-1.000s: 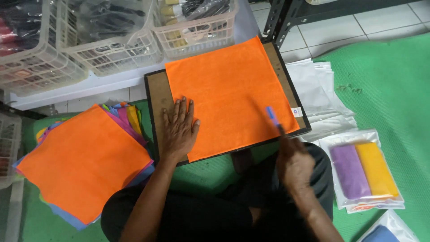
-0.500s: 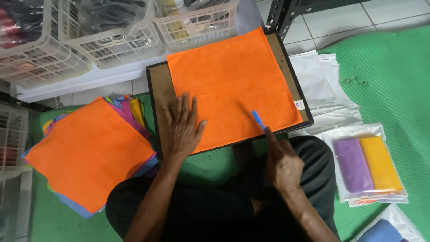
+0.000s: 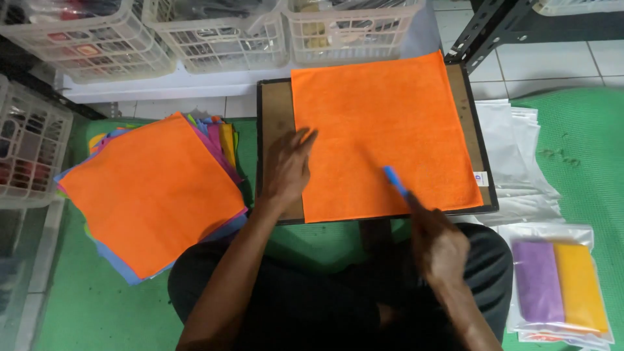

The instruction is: Cleaning and folding microfiber cloths using a small scraping tool on a wooden board.

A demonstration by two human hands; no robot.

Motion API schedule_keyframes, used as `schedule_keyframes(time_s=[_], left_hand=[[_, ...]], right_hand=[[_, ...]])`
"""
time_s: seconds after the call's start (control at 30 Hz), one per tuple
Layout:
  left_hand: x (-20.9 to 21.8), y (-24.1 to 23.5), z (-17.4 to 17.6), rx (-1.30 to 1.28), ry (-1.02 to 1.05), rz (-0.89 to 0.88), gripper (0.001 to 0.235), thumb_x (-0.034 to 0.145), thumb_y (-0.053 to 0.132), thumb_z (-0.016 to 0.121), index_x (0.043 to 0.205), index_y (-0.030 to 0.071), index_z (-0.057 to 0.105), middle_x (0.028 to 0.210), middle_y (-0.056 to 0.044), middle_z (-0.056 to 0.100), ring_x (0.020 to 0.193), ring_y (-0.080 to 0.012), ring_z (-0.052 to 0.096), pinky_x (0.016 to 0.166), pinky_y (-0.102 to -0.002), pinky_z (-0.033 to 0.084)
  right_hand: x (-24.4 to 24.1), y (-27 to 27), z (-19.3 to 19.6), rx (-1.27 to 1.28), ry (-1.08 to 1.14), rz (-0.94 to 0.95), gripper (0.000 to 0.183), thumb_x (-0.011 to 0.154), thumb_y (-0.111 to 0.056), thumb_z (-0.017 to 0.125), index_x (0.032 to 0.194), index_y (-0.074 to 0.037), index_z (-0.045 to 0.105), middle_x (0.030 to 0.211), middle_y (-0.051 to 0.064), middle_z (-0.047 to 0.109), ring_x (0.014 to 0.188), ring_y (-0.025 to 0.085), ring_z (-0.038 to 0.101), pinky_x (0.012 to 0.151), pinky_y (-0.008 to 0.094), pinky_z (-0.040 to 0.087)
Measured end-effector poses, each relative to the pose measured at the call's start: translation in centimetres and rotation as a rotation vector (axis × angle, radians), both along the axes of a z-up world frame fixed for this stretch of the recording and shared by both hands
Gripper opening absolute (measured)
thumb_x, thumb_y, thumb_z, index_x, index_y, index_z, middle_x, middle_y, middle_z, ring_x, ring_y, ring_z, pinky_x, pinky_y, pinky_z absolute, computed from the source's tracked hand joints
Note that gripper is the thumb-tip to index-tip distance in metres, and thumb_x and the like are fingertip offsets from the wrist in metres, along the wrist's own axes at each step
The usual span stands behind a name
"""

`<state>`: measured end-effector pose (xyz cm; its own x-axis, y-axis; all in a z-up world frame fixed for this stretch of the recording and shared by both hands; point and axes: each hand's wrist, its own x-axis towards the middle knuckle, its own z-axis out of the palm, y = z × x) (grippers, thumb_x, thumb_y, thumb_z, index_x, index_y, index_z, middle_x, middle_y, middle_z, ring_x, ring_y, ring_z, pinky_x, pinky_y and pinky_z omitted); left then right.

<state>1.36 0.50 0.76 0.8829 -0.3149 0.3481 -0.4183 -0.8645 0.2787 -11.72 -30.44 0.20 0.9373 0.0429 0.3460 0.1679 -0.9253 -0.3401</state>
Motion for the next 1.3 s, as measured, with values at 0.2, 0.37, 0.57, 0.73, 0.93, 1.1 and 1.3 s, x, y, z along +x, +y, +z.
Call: schedule_keyframes(time_s=[0.2, 0.37, 0.57, 0.73, 0.93, 1.1, 1.3], left_hand=[[8.5, 0.5, -2.9, 0.075, 0.227, -0.046, 0.057, 0.110, 0.029, 0.042, 0.163, 0.019, 0.023, 0.170, -0.010, 0.022, 0.158, -0.0349, 0.013, 0.116, -0.071, 0.011], [8.3, 0.9, -5.8, 0.219, 0.081, 0.028, 0.062, 0.114, 0.050, 0.027, 0.167, 0.022, 0.013, 0.173, -0.005, 0.007, 0.161, -0.0249, 0.006, 0.126, -0.061, 0.005], [7.5, 0.9, -5.0, 0.195, 0.088, 0.016, 0.063, 0.113, 0.046, 0.032, 0.165, 0.015, 0.016, 0.173, -0.010, 0.006, 0.160, -0.0286, 0.005, 0.125, -0.063, 0.008], [0.1, 1.5, -3.6, -0.069, 0.151, -0.195, 0.077, 0.106, 0.056, 0.043, 0.165, 0.012, 0.020, 0.173, -0.013, 0.003, 0.159, -0.0401, -0.004, 0.125, -0.066, 0.004], [-9.2, 2.2, -3.8, 0.105, 0.059, -0.417, 0.069, 0.084, 0.028, 0.082, 0.146, 0.012, 0.056, 0.159, -0.009, 0.045, 0.152, -0.0345, 0.030, 0.124, -0.059, 0.021], [-9.7, 2.1, -5.6, -0.041, 0.030, -0.405, 0.055, 0.079, 0.008, 0.086, 0.130, 0.001, 0.067, 0.142, -0.018, 0.061, 0.140, -0.0393, 0.048, 0.121, -0.055, 0.036], [-9.0, 3.5, -9.2, -0.337, 0.124, -0.470, 0.041, 0.089, -0.010, 0.072, 0.128, 0.004, 0.069, 0.139, -0.020, 0.062, 0.140, -0.0386, 0.049, 0.125, -0.053, 0.033]], right_hand=[[7.8, 9.8, -0.2, -0.102, -0.031, 0.307, 0.052, 0.094, -0.011, 0.058, 0.140, -0.033, 0.065, 0.067, 0.000, 0.053, 0.045, 0.026, 0.049, 0.035, 0.042, 0.036], [1.2, 8.6, -1.0, -0.144, 0.129, 0.332, 0.067, 0.089, -0.013, 0.055, 0.153, -0.031, 0.050, 0.071, 0.003, 0.053, 0.047, 0.029, 0.054, 0.039, 0.046, 0.037], [-8.8, 3.2, -3.6, -0.137, 0.287, 0.354, 0.069, 0.083, -0.024, 0.056, 0.149, -0.040, 0.048, 0.075, -0.003, 0.055, 0.043, 0.022, 0.057, 0.040, 0.040, 0.049], [-4.4, -4.0, -3.5, 0.050, 0.050, -0.018, 0.054, 0.095, -0.038, 0.065, 0.148, -0.028, 0.059, 0.096, 0.000, 0.074, 0.059, 0.014, 0.064, 0.060, 0.033, 0.052], [1.1, -12.8, -3.1, -0.275, -0.069, -0.054, 0.046, 0.093, -0.047, 0.074, 0.137, -0.034, 0.071, 0.111, -0.005, 0.079, 0.078, 0.019, 0.074, 0.062, 0.039, 0.056], [3.2, -15.5, -2.3, -0.106, -0.018, 0.167, 0.035, 0.088, -0.029, 0.078, 0.122, -0.027, 0.078, 0.125, -0.003, 0.076, 0.112, 0.017, 0.073, 0.088, 0.032, 0.057], [5.9, -16.2, -1.4, 0.406, 0.227, 0.279, 0.024, 0.079, -0.011, 0.085, 0.102, -0.018, 0.085, 0.100, -0.003, 0.073, 0.095, 0.013, 0.071, 0.088, 0.023, 0.048]])
